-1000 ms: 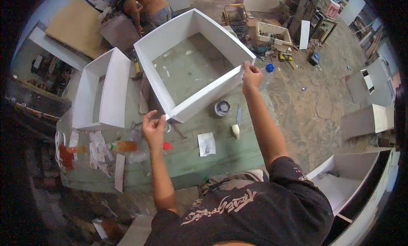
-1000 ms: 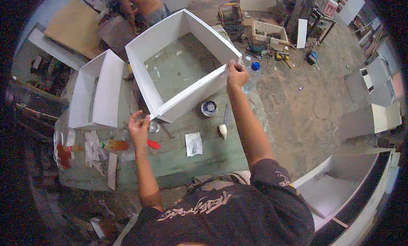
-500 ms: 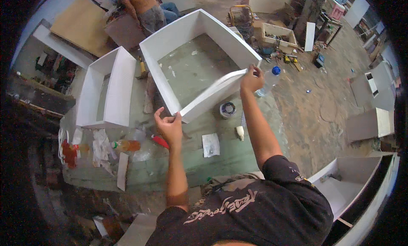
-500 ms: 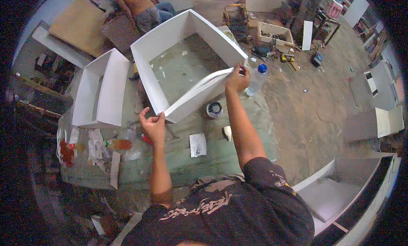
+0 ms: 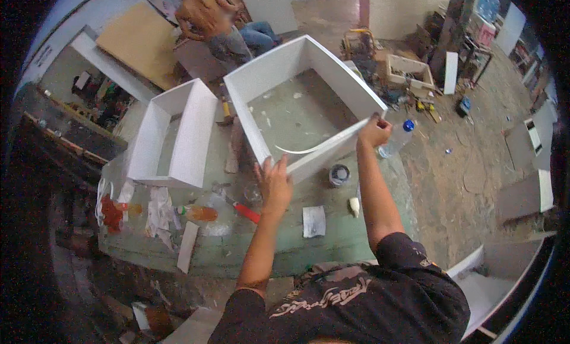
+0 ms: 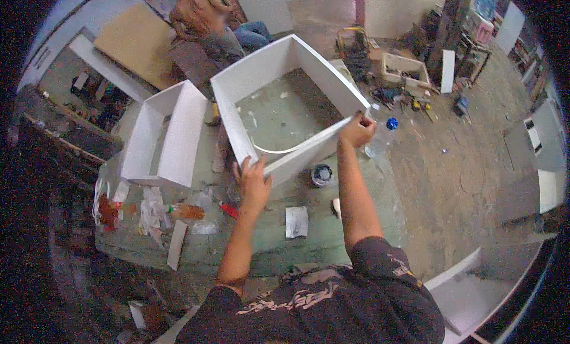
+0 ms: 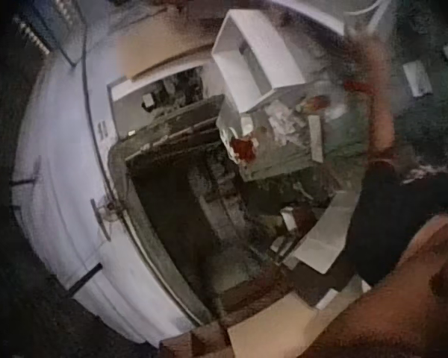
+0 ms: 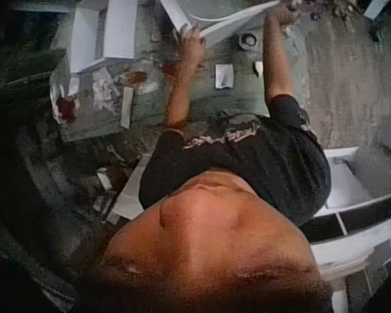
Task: The person applies glue from a bottle onto a thin laminate strip and then presses the strip onto the edge of a white wooden cabinet frame.
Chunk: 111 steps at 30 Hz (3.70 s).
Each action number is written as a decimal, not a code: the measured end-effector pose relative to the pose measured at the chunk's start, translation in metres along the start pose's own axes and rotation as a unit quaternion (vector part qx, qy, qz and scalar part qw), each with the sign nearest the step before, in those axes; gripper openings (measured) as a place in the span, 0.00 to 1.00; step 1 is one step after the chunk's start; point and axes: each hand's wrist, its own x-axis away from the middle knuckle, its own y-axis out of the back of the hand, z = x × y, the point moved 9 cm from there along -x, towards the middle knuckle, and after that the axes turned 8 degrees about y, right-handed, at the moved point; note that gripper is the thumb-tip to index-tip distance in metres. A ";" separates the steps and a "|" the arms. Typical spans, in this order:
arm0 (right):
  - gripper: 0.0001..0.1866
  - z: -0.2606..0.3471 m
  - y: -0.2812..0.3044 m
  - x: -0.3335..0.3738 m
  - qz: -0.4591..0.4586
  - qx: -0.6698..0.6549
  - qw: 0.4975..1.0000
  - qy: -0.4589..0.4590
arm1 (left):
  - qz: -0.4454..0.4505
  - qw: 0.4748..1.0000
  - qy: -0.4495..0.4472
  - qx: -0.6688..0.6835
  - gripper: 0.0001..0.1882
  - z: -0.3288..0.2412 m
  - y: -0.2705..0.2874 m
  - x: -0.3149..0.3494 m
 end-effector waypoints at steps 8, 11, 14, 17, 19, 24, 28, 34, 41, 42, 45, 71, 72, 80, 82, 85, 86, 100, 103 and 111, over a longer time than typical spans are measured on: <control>0.15 -0.013 -0.005 -0.009 -0.002 -0.052 0.999 -0.015 | -0.002 0.999 -0.014 0.047 0.33 -0.036 0.007 -0.015; 0.15 -0.017 -0.009 -0.004 0.010 -0.078 0.995 -0.057 | -0.130 0.976 -0.048 0.169 0.31 -0.047 0.028 -0.009; 0.15 -0.016 -0.008 -0.007 -0.003 -0.119 0.989 -0.084 | -0.132 0.959 -0.161 0.193 0.33 -0.088 0.039 -0.008; 0.14 -0.013 -0.009 0.002 0.012 -0.091 0.989 -0.112 | -0.085 0.976 -0.138 0.144 0.33 -0.087 0.018 -0.020; 0.13 -0.015 -0.011 0.002 0.003 -0.076 0.990 -0.121 | 0.003 0.991 -0.085 0.098 0.32 -0.076 -0.016 -0.028; 0.15 -0.034 -0.023 0.005 0.035 -0.171 0.978 -0.113 | 0.175 0.981 0.036 0.077 0.29 -0.054 -0.073 -0.036; 0.12 -0.032 -0.022 0.011 0.047 -0.161 0.982 -0.084 | 0.113 0.987 0.047 0.108 0.25 -0.050 -0.065 -0.031; 0.13 0.016 0.005 0.024 0.038 -0.062 0.995 0.065 | 0.097 0.981 0.047 0.162 0.25 -0.040 -0.057 -0.026; 0.10 0.109 0.040 0.052 0.152 -0.203 0.959 0.127 | 0.018 0.982 -0.002 0.187 0.37 -0.036 -0.052 -0.006; 0.10 0.122 0.044 0.058 0.182 -0.262 0.940 0.122 | 0.024 0.981 0.003 0.191 0.37 -0.036 -0.049 -0.003; 0.10 0.168 0.092 0.061 0.264 -0.344 0.895 0.105 | -0.093 0.944 -0.099 0.300 0.48 -0.061 0.019 0.014; 0.08 0.136 0.274 0.144 0.551 -0.363 0.671 -0.338 | 0.113 0.806 -0.186 0.550 0.26 -0.090 0.059 0.183; 0.07 0.135 0.277 0.128 0.526 -0.348 0.715 -0.302 | 0.172 0.817 -0.153 0.528 0.24 -0.079 0.056 0.186; 0.11 0.026 0.295 0.055 0.443 -0.076 0.882 -0.143 | 0.248 0.904 -0.086 0.338 0.19 -0.001 0.033 0.211; 0.11 -0.004 0.300 0.062 0.449 0.001 0.883 -0.138 | 0.260 0.903 -0.071 0.335 0.20 0.008 0.004 0.220; 0.10 -0.050 0.307 0.078 0.491 0.040 0.862 -0.119 | 0.331 0.906 -0.041 0.263 0.25 0.020 -0.046 0.235; 0.10 -0.058 0.309 0.087 0.485 0.012 0.864 -0.134 | 0.340 0.911 -0.047 0.229 0.26 0.025 -0.065 0.243; 0.08 -0.051 0.287 0.104 0.532 0.083 0.843 0.025 | 0.204 0.961 -0.030 0.185 0.32 0.064 -0.068 0.264; 0.06 -0.037 0.282 0.124 0.567 0.056 0.822 -0.006 | 0.213 0.967 -0.009 0.141 0.29 0.087 -0.066 0.273; 0.04 -0.007 0.276 0.160 0.622 0.105 0.745 0.215 | 0.167 0.971 -0.009 0.172 0.28 0.107 -0.030 0.279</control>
